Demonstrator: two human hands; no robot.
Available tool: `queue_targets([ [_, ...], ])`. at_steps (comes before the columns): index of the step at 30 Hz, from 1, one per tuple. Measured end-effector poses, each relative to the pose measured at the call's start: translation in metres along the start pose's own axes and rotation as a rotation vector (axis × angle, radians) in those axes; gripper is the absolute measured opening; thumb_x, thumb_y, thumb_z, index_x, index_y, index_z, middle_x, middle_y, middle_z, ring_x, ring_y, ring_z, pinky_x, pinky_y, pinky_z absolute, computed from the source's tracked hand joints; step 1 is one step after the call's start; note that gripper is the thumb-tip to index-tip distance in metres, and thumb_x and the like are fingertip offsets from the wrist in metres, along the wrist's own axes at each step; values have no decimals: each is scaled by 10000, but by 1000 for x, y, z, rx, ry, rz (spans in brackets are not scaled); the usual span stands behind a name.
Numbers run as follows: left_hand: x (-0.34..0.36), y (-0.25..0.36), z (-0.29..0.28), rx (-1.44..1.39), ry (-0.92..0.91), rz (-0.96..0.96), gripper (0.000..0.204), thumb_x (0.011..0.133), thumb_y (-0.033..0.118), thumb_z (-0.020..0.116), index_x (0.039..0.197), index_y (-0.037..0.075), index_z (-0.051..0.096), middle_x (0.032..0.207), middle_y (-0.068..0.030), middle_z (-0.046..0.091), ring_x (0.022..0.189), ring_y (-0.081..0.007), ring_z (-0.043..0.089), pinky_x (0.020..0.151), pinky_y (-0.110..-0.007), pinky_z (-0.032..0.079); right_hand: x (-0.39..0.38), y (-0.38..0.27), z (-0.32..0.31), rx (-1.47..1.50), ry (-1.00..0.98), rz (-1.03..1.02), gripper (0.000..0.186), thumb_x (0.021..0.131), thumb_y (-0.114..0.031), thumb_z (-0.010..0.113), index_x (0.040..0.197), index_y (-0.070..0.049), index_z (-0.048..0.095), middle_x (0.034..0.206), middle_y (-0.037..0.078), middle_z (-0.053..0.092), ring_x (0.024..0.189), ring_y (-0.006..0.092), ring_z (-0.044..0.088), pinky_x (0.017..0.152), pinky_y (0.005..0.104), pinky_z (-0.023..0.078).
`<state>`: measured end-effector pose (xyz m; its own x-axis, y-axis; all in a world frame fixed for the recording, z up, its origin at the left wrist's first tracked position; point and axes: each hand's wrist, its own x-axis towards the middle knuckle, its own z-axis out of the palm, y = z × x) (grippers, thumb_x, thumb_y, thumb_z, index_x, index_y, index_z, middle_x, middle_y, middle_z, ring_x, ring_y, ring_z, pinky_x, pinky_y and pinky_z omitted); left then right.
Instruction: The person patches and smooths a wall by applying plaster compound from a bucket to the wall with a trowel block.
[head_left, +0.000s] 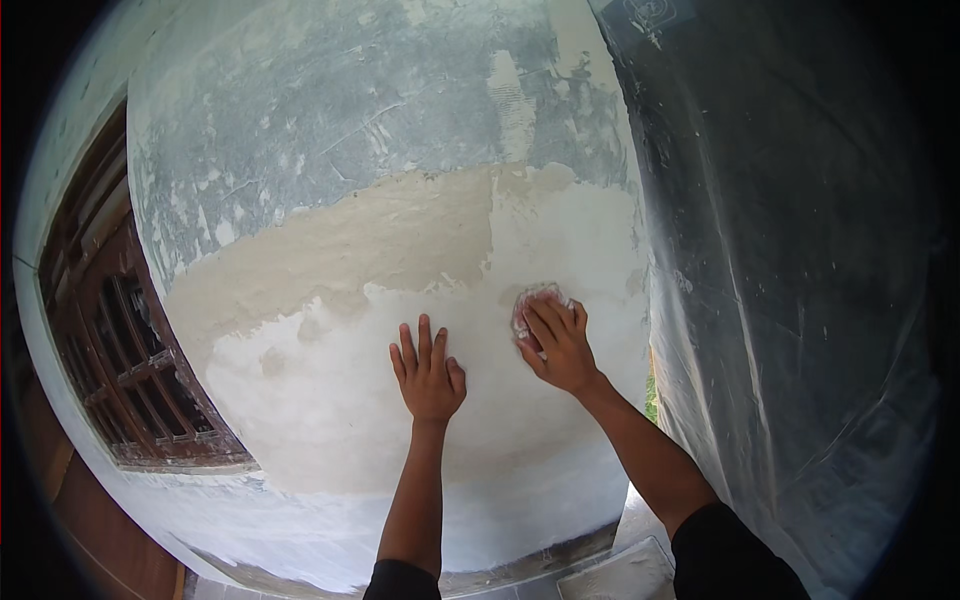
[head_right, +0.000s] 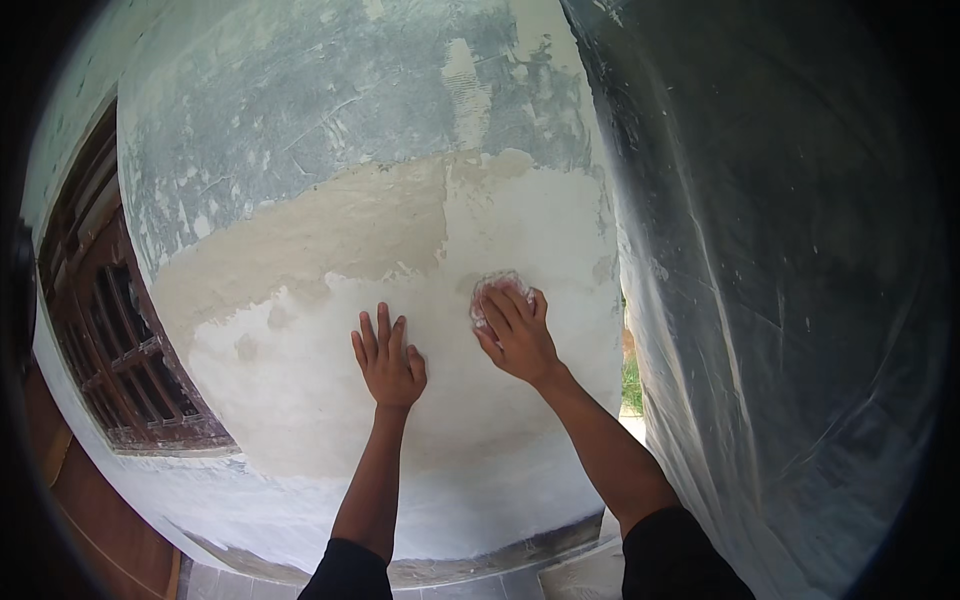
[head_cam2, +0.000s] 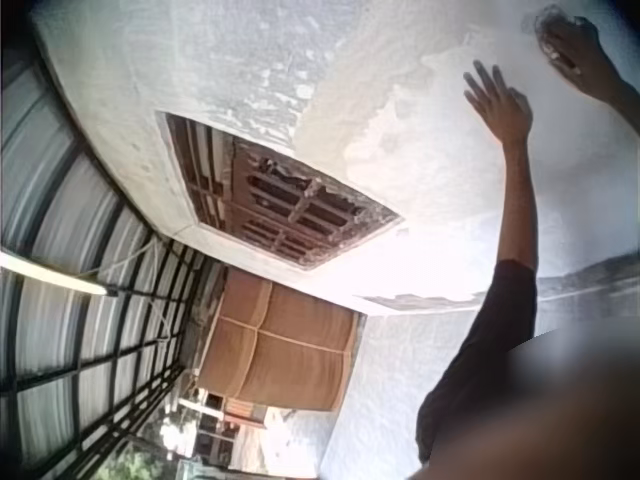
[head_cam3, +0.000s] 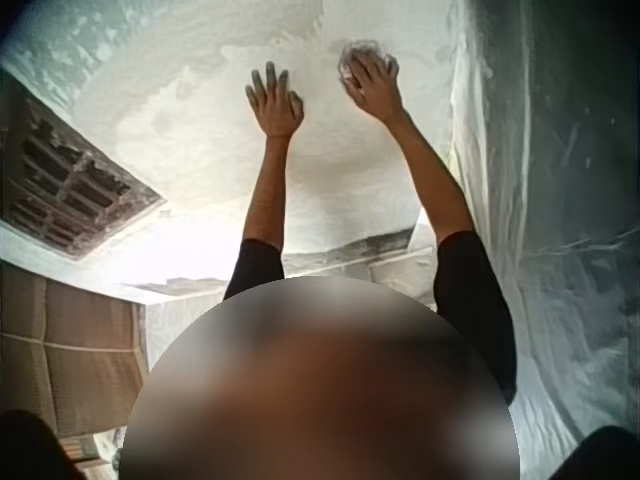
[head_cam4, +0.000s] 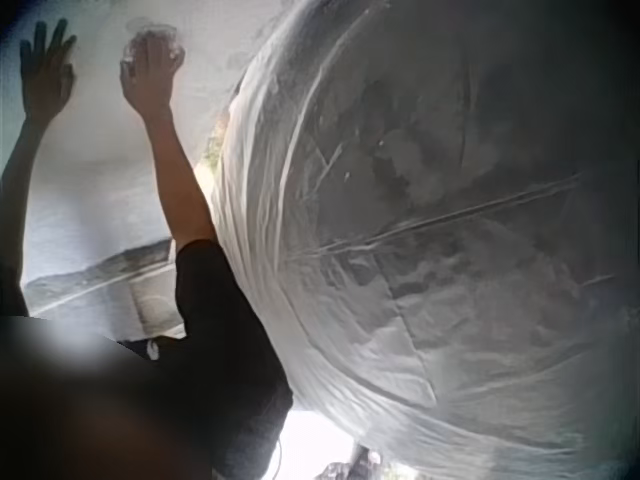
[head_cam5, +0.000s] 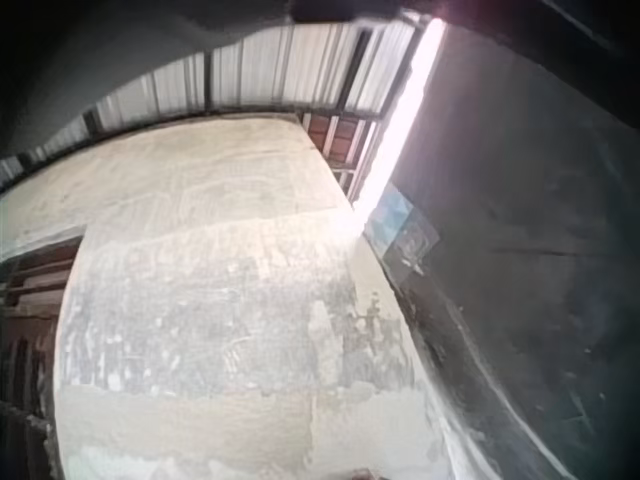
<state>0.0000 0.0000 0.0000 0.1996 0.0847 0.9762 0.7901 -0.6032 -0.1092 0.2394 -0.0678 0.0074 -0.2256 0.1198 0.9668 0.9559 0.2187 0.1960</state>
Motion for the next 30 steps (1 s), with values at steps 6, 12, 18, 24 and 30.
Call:
queue_targets([
  [6, 1, 0, 5, 3, -1, 13, 478, 910, 193, 501, 1351, 34, 594, 1629, -151, 404, 1561, -403, 228, 1266, -545, 97, 80, 7, -15, 113, 180, -10, 514, 881, -274, 736, 1306, -14, 610, 1394, 121, 578, 1306, 298, 498, 1089, 535, 284],
  [12, 5, 4, 5, -19, -18, 8, 483, 902, 184, 501, 1353, 38, 594, 1632, -153, 398, 1563, -404, 221, 1264, -555, 97, 147, 26, -6, 41, 217, 21, 534, 882, -265, 734, 1330, -9, 592, 1398, 125, 575, 1306, 305, 499, 1073, 555, 303],
  [18, 3, 2, 3, -23, -12, 11, 478, 909, 196, 503, 1349, 36, 601, 1634, -151, 395, 1563, -405, 219, 1262, -559, 100, -11, -14, 3, 64, -10, 44, 512, 891, -299, 729, 1301, -13, 619, 1421, 120, 561, 1313, 306, 492, 1111, 591, 273],
  [24, -3, 7, -13, -60, -65, -4, 486, 938, 174, 503, 1394, 16, 551, 1633, -189, 378, 1555, -444, 211, 1249, -594, 115, -147, -67, -34, 193, -271, 175, 459, 904, -293, 717, 1268, -31, 623, 1362, 115, 586, 1312, 298, 502, 1072, 563, 325],
  [30, -126, 55, -17, -352, -239, -88, 574, 926, 44, 532, 1467, -29, 353, 1649, -304, 247, 1542, -536, 133, 1212, -683, 133, -265, -105, -68, 267, -414, 456, 458, 882, -277, 723, 1256, -34, 624, 1324, 110, 607, 1266, 311, 542, 994, 522, 382],
])
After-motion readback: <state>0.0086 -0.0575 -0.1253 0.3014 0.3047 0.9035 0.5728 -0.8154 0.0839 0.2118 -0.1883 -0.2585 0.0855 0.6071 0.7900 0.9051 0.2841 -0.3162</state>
